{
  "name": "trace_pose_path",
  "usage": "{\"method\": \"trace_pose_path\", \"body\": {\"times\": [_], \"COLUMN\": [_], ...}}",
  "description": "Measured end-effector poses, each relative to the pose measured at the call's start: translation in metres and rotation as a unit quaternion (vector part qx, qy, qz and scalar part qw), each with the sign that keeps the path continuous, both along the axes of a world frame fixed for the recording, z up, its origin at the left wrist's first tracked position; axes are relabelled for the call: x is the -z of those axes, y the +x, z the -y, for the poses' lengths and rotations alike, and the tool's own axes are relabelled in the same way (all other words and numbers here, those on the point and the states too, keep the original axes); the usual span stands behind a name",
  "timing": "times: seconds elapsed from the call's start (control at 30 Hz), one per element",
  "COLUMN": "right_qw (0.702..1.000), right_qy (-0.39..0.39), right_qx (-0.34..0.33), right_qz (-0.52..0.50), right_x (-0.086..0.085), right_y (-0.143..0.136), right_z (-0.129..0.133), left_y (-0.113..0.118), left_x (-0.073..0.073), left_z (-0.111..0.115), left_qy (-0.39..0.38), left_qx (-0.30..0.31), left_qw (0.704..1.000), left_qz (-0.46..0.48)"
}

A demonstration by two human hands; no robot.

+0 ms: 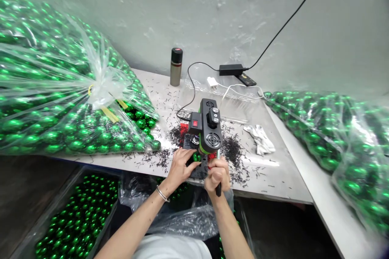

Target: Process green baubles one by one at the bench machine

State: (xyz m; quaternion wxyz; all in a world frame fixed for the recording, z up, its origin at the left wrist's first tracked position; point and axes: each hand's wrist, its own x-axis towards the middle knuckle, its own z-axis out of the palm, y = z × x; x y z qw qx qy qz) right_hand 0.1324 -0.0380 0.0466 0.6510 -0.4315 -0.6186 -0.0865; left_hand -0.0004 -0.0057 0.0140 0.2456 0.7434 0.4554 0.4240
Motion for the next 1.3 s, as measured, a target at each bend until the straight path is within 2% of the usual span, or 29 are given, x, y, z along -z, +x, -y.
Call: {"method": "trace_pose_path", "body": {"times": [0.2, 0.3, 0.37, 0.47, 0.57, 0.63, 0.7, 0.77, 0.83, 0.9, 1.0, 1.07, 1.17, 1.3], "right_qw": [0.998, 0.997, 0.998, 0.999, 0.994, 0.992, 0.993, 0.994, 0.995, 0.995, 0.996, 0.996, 0.997, 0.997], "right_qy": [0.001, -0.003, -0.008, -0.041, -0.104, -0.114, -0.106, -0.089, -0.078, -0.071, -0.063, -0.060, -0.056, -0.054], "right_qx": [-0.019, -0.025, -0.026, -0.033, -0.019, -0.017, -0.016, -0.017, -0.020, -0.024, -0.029, -0.030, -0.022, -0.014], "right_qz": [0.052, 0.069, 0.053, -0.001, -0.038, -0.050, -0.058, -0.063, -0.065, -0.063, -0.057, -0.051, -0.049, -0.051], "right_x": [-0.002, -0.008, -0.019, -0.049, -0.079, -0.087, -0.084, -0.076, -0.069, -0.064, -0.062, -0.061, -0.058, -0.056], "right_y": [0.004, 0.006, 0.006, 0.004, 0.001, -0.001, -0.002, -0.004, -0.005, -0.005, -0.003, -0.002, -0.003, -0.004], "right_z": [-0.003, -0.003, -0.001, 0.003, 0.007, 0.008, 0.009, 0.008, 0.008, 0.007, 0.007, 0.007, 0.007, 0.007], "left_y": [0.000, 0.001, 0.002, 0.001, -0.010, -0.023, -0.039, -0.056, -0.073, -0.089, -0.109, -0.118, -0.126, -0.125], "left_x": [-0.001, 0.000, 0.000, 0.000, -0.001, -0.002, -0.005, -0.011, -0.021, -0.034, -0.051, -0.058, -0.059, -0.051], "left_z": [0.000, -0.003, -0.005, -0.001, 0.016, 0.030, 0.037, 0.030, 0.009, -0.016, -0.045, -0.050, -0.044, -0.037], "left_qy": [0.001, 0.000, -0.004, -0.002, 0.025, 0.051, 0.078, 0.098, 0.097, 0.060, -0.010, -0.036, -0.056, -0.072], "left_qx": [0.003, 0.009, 0.008, -0.003, 0.003, 0.023, 0.022, -0.021, -0.088, -0.131, -0.110, -0.076, -0.045, -0.051], "left_qw": [1.000, 1.000, 1.000, 1.000, 1.000, 0.998, 0.996, 0.991, 0.982, 0.967, 0.938, 0.928, 0.927, 0.925], "left_qz": [0.009, 0.013, 0.014, 0.019, 0.014, -0.010, -0.047, -0.089, -0.139, -0.210, -0.329, -0.364, -0.368, -0.370]}}
